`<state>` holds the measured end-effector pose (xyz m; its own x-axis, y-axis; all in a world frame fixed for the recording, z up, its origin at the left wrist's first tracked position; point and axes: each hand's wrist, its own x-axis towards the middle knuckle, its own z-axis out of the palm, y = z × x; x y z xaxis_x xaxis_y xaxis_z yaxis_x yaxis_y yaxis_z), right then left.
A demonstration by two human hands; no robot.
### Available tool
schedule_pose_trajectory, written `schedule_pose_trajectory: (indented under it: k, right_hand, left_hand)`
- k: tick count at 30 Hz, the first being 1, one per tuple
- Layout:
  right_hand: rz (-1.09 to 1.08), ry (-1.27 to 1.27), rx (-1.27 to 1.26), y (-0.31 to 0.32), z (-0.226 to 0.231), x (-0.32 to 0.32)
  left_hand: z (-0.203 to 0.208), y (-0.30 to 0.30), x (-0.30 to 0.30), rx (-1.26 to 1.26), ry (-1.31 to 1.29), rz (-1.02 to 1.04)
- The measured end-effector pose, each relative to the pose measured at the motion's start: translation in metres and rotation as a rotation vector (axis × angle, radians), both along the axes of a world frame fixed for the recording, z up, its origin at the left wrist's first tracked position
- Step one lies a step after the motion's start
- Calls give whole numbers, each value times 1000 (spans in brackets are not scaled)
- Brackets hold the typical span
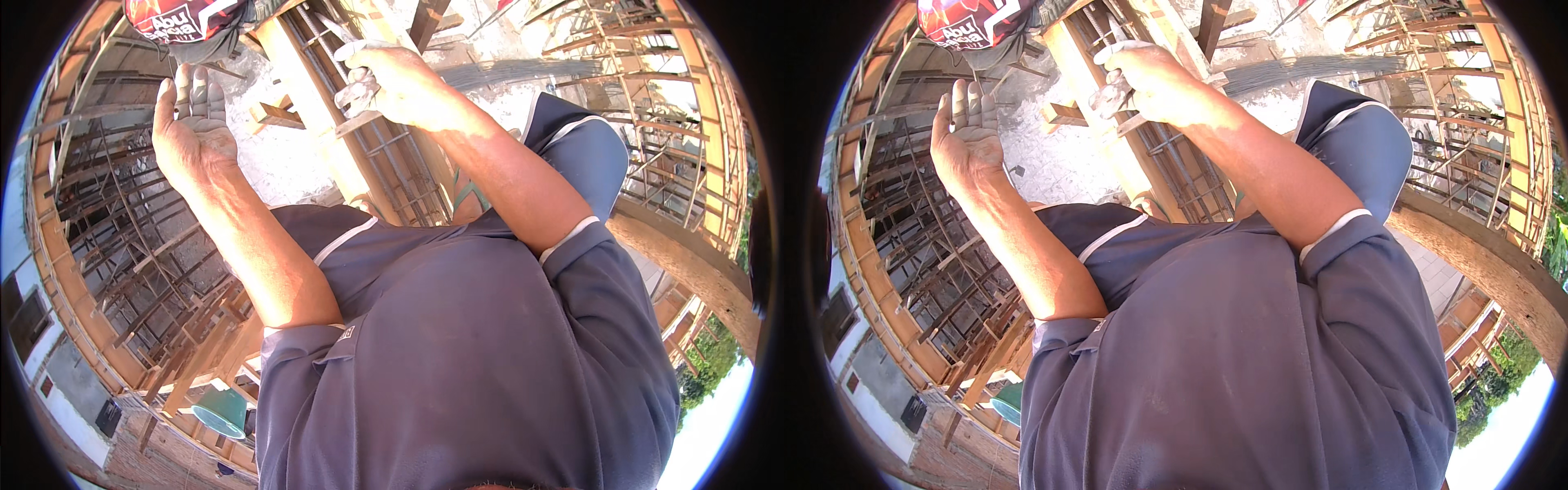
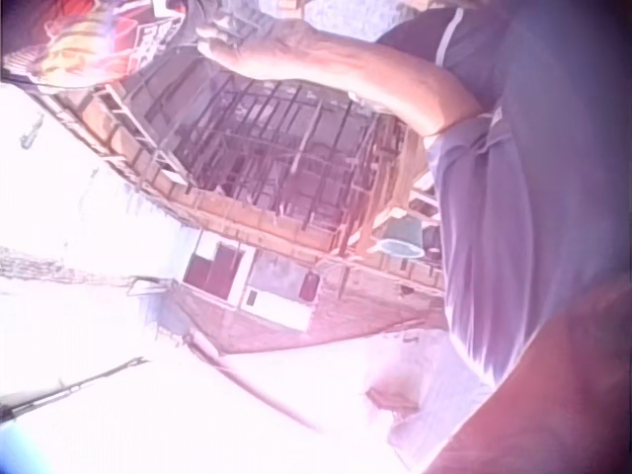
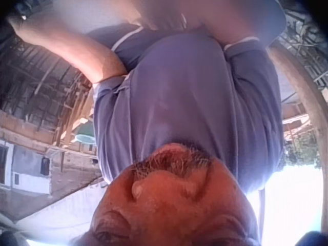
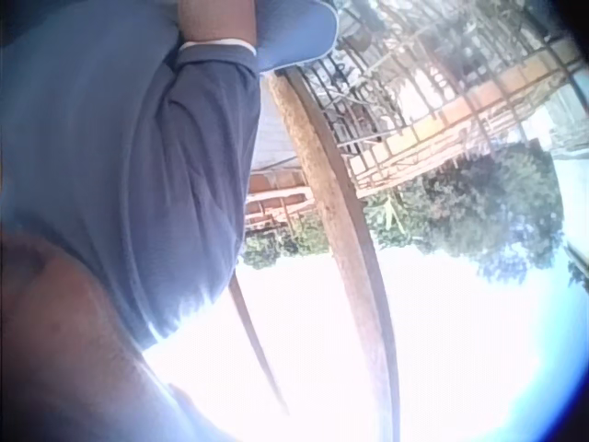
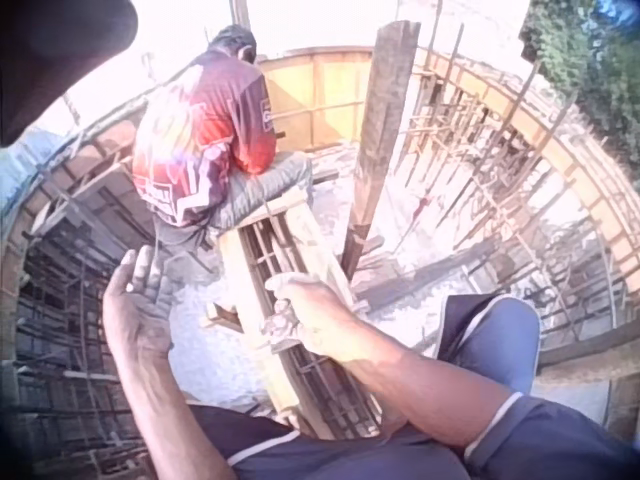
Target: The person secures rebar by hand on a wooden framework, pulling and positioning the metal rods while another person assists.
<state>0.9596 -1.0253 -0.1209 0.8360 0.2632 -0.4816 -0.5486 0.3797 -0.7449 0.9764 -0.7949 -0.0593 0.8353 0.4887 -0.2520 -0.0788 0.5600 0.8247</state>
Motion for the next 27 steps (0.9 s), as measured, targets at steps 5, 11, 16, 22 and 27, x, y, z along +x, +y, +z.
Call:
schedule_pose_trajectory:
  k: [5, 11, 16, 22, 27]
  right_hand:
    - [163, -83, -90, 26, -18, 4]
    - [60, 21, -82, -41, -4, 26]
    - [80, -130, -68, 0, -10, 7]
    - [-31, 37, -9, 3, 3, 11]
    - [1, -9, -82, -3, -2, 14]
  left_hand:
    - [-2, 4, -1, 53, -23, 6]
    - [-2, 10, -7, 87, -43, 56]
    - [-7, -37, -12, 285, -90, -6]
    - [-46, -122, -36, 345, -125, -264]
    - [-55, -144, -31, 499, -249, -209]
